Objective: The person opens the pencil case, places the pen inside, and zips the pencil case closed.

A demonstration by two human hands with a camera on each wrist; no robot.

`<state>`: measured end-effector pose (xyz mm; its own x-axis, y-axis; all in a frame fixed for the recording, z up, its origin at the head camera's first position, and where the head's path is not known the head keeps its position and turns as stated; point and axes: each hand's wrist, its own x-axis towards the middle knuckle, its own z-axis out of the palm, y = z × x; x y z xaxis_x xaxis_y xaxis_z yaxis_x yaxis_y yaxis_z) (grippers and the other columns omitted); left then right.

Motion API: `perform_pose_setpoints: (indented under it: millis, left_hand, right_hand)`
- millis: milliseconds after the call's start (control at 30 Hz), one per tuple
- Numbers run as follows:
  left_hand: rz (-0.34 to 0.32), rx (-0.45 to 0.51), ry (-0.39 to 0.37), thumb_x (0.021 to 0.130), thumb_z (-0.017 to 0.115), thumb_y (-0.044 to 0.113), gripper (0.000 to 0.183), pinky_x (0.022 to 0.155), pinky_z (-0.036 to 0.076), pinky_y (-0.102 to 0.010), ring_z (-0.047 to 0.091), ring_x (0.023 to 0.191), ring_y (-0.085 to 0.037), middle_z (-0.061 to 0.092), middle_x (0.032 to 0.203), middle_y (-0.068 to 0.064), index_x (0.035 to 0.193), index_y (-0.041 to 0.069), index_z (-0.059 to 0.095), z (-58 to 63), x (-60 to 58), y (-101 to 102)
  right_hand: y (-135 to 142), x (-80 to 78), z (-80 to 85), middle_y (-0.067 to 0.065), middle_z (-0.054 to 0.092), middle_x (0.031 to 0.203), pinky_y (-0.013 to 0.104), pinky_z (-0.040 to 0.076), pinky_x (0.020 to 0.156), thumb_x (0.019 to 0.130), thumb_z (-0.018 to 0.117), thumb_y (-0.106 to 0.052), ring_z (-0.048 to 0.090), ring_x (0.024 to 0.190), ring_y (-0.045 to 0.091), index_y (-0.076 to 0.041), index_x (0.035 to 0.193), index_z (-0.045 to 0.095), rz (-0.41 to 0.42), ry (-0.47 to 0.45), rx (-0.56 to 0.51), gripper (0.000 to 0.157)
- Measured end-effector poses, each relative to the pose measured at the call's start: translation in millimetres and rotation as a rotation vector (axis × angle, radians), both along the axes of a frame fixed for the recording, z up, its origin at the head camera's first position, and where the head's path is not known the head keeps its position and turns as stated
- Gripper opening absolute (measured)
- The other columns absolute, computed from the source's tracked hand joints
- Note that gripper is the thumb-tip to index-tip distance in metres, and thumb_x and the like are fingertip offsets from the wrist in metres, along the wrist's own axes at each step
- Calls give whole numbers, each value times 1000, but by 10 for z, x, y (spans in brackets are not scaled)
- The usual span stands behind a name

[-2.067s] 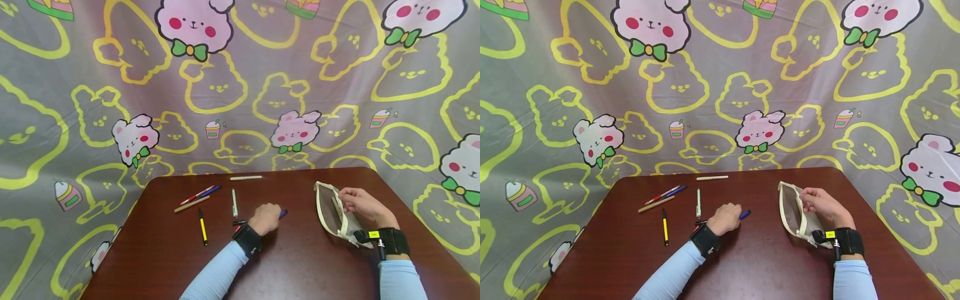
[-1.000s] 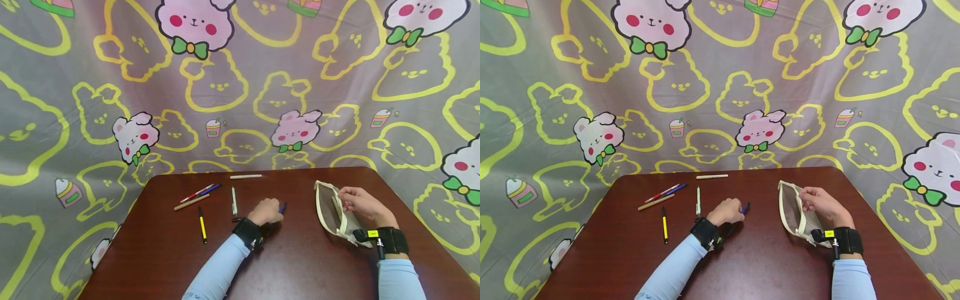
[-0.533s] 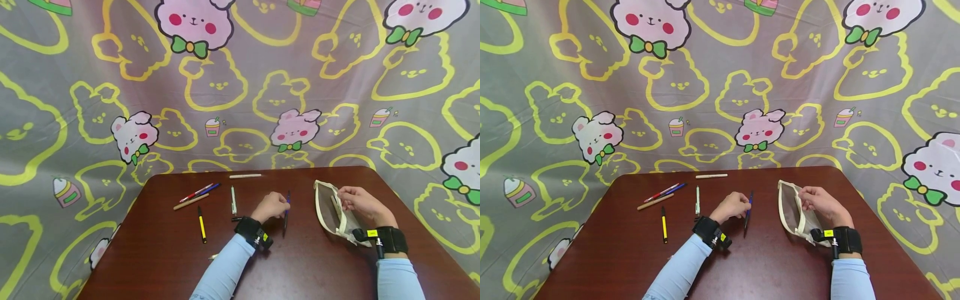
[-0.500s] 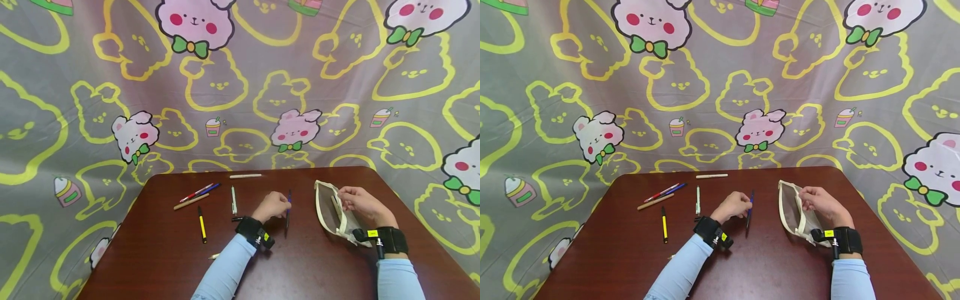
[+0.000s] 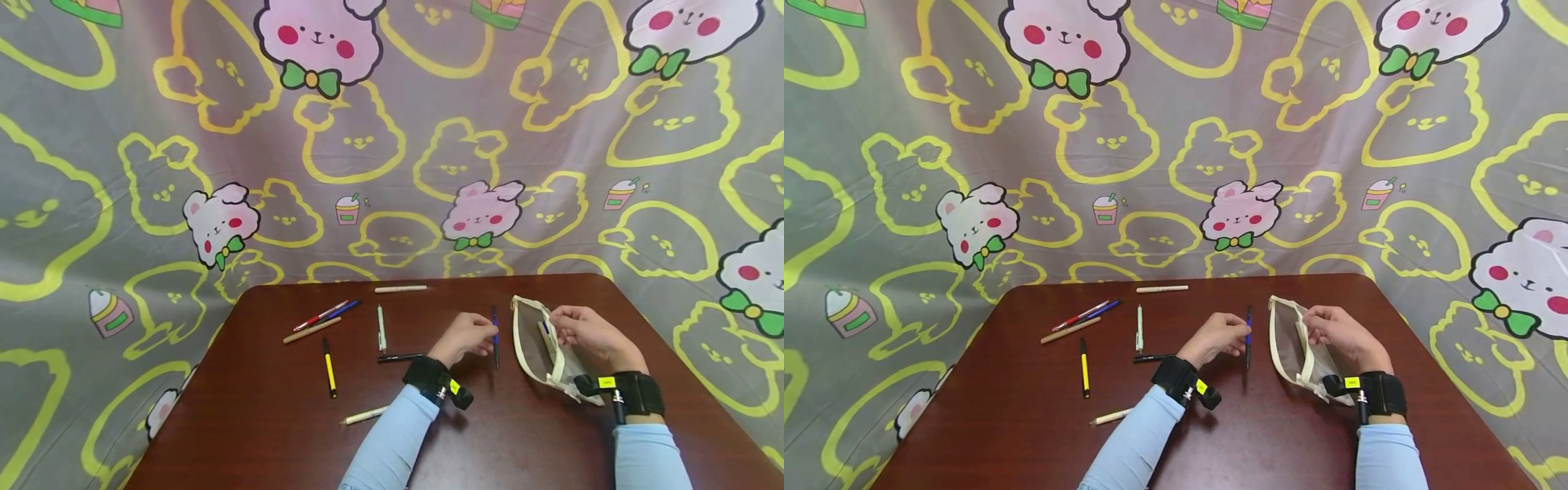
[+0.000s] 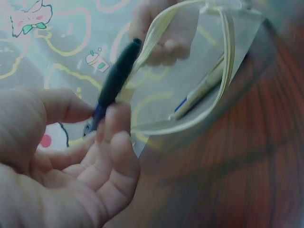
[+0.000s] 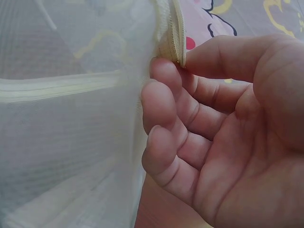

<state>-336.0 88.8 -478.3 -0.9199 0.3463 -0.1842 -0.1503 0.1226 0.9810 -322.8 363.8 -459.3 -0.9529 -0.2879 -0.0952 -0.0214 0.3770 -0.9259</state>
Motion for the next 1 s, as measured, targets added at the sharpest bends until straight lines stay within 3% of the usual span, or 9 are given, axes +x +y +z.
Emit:
perform_pose_setpoints:
  millis: [200,433,600,800,1000]
  left_hand:
    - [-52,86,-19,91,67,14,11,50,51,-22,64,57,-13,66,74,-4,98,6,65,24,0,189]
    - [-21,91,-51,90,69,15,10,46,49,-22,63,55,-14,67,73,-6,95,7,65,-57,23,318]
    - [-42,131,-46,90,68,12,5,46,50,-22,63,54,-12,66,71,-3,91,8,66,-81,15,385]
    - [-18,125,-50,90,69,12,6,45,50,-21,65,56,-14,67,70,-5,87,7,67,-55,-14,434]
    - [-83,129,-54,91,69,13,9,52,56,-27,73,67,-23,69,71,-6,88,5,71,-41,-54,450]
  right_hand:
    - [29,-12,28,4,57,80,35,56,66,100,56,-25,61,68,18,10,113,53,-14,16,14,37]
    - [-8,37,29,6,57,80,36,55,66,99,58,-26,61,70,20,14,117,51,-5,8,21,44]
    - [-56,53,44,4,58,79,35,54,65,100,56,-23,60,68,16,14,114,52,5,13,18,39]
    - [-84,22,12,0,57,76,33,54,65,101,54,-22,58,67,14,9,111,54,23,-5,-2,33]
    - [-57,25,11,3,58,77,34,54,64,101,54,-23,58,66,16,5,108,56,19,-9,-9,29]
